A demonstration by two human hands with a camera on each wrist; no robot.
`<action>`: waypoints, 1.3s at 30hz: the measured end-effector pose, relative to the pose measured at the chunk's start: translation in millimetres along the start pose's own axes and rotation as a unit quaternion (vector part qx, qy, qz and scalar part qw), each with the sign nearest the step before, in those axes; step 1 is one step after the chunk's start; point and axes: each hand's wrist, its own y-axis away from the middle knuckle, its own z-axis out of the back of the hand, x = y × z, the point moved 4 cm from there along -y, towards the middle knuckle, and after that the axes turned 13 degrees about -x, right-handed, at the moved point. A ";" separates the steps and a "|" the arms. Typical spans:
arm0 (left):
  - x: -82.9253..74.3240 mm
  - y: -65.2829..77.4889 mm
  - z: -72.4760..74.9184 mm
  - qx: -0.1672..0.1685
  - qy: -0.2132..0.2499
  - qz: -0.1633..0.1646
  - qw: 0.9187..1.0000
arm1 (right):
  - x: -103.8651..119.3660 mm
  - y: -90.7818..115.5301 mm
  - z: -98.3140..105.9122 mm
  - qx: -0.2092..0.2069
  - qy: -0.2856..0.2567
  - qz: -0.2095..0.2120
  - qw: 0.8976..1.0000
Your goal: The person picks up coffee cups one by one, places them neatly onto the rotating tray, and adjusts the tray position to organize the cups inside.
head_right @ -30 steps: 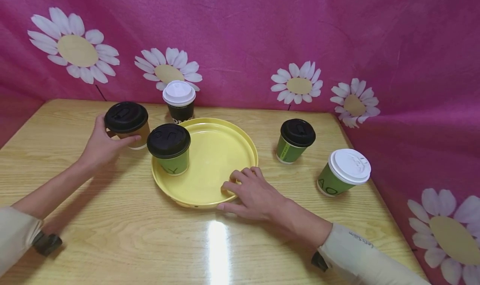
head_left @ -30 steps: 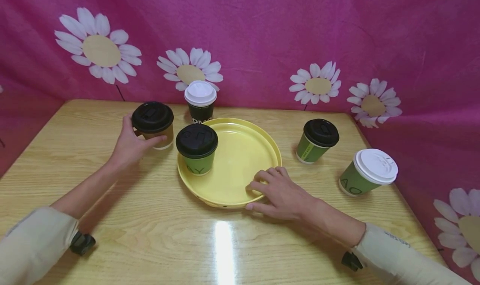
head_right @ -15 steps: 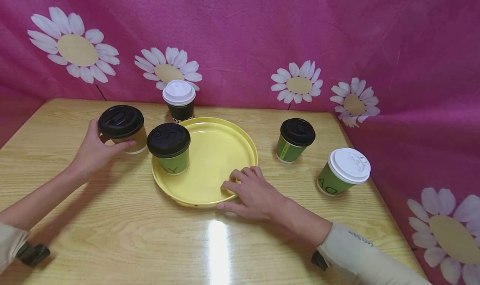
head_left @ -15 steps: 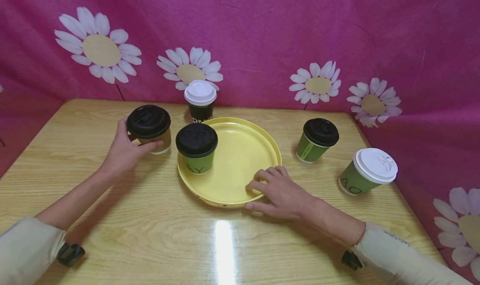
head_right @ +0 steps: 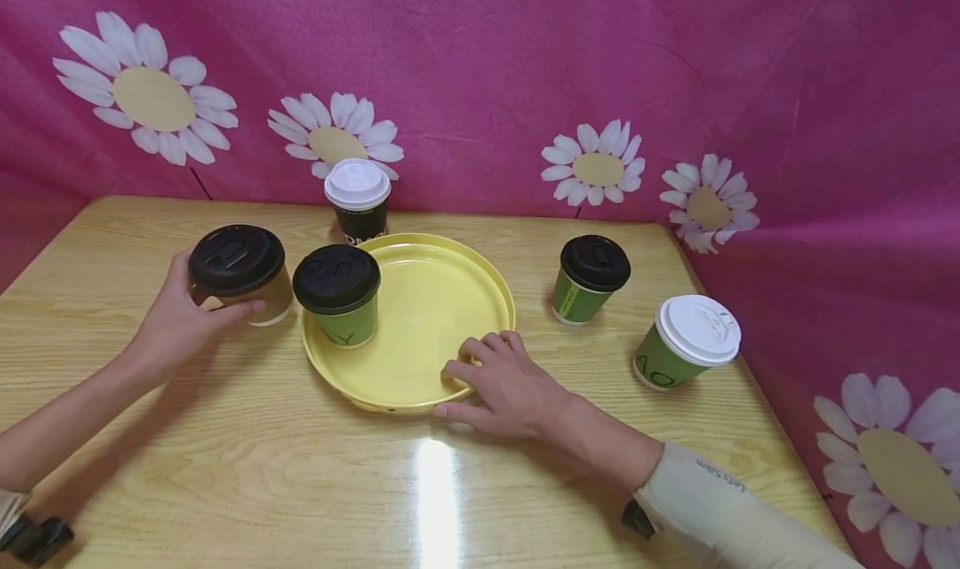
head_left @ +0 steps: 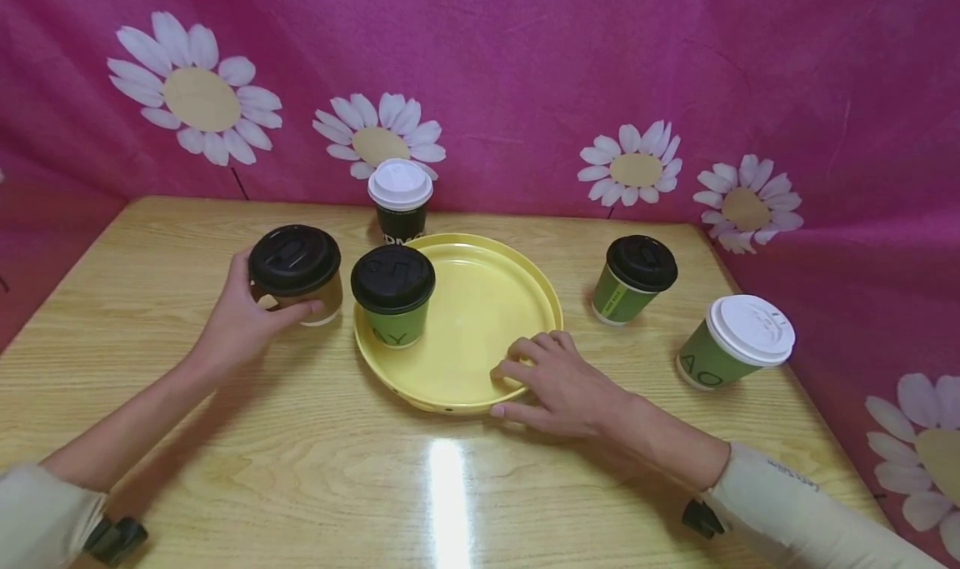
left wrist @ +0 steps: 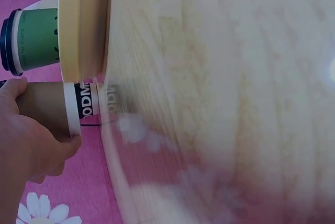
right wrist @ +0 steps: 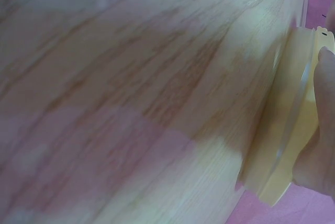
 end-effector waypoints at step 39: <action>-20.3 62.9 -4.7 0.013 0.074 0.005 0.997 | 2.2 -0.7 1.2 0.003 -0.006 -0.006 1.000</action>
